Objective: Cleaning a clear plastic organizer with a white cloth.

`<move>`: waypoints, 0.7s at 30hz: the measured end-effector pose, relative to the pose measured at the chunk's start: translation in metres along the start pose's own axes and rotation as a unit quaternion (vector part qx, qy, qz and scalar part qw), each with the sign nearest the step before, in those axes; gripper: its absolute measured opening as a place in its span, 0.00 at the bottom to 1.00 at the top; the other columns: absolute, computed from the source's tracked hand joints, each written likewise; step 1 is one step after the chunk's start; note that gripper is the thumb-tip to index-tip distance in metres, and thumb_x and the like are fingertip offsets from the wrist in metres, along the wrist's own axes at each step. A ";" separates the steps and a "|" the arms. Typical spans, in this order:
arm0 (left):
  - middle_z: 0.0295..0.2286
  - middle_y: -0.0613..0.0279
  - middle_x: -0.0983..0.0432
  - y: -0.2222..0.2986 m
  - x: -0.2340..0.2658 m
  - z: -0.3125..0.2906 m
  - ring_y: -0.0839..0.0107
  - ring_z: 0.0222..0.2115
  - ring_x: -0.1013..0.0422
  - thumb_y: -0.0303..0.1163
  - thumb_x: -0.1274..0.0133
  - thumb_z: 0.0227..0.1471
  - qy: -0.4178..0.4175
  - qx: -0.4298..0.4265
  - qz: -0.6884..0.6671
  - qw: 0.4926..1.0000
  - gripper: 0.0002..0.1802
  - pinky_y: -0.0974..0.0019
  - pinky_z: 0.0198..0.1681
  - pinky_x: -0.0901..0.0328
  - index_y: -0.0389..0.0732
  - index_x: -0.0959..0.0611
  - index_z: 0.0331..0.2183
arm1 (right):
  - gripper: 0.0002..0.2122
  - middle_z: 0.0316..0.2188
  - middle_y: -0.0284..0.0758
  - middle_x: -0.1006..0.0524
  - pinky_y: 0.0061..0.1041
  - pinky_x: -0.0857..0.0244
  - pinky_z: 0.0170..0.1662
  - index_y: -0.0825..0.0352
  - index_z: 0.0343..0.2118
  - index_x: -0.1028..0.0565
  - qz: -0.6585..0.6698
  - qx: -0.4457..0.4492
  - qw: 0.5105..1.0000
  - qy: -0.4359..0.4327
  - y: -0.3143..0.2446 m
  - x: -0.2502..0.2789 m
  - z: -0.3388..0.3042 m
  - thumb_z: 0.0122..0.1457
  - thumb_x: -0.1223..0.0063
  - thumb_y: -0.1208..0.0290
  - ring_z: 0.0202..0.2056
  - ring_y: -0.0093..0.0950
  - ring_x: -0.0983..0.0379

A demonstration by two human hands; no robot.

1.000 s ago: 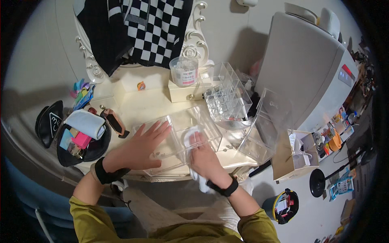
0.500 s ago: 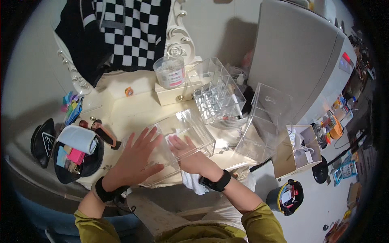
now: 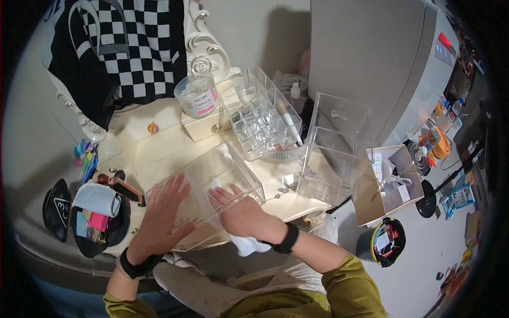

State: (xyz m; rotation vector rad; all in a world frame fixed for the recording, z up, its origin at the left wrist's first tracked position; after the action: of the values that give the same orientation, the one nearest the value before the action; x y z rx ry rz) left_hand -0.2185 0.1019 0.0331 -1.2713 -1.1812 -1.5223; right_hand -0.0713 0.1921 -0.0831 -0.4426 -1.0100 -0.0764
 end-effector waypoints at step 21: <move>0.60 0.45 0.52 -0.003 0.000 0.004 0.48 0.62 0.58 0.57 0.56 0.52 -0.013 0.015 -0.013 1.000 0.41 0.47 0.63 0.68 0.38 0.41 0.58 | 0.24 0.56 0.52 0.39 0.36 0.48 0.58 0.76 0.58 0.44 0.362 -0.100 0.925 0.057 -0.019 -0.010 0.005 0.57 0.60 0.78 0.58 0.46 0.45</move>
State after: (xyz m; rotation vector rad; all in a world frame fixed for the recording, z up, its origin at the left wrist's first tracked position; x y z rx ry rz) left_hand -0.2201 0.1061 0.0327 -1.2637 -1.2365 -1.5048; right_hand -0.0855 0.1751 -0.0830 -0.9662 -0.6743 0.4596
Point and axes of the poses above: each hand's wrist, its own z-axis towards the middle knuckle, its own x-axis out of the back of the hand, y = z × x, the point moved 3 cm from there along z, towards the middle knuckle
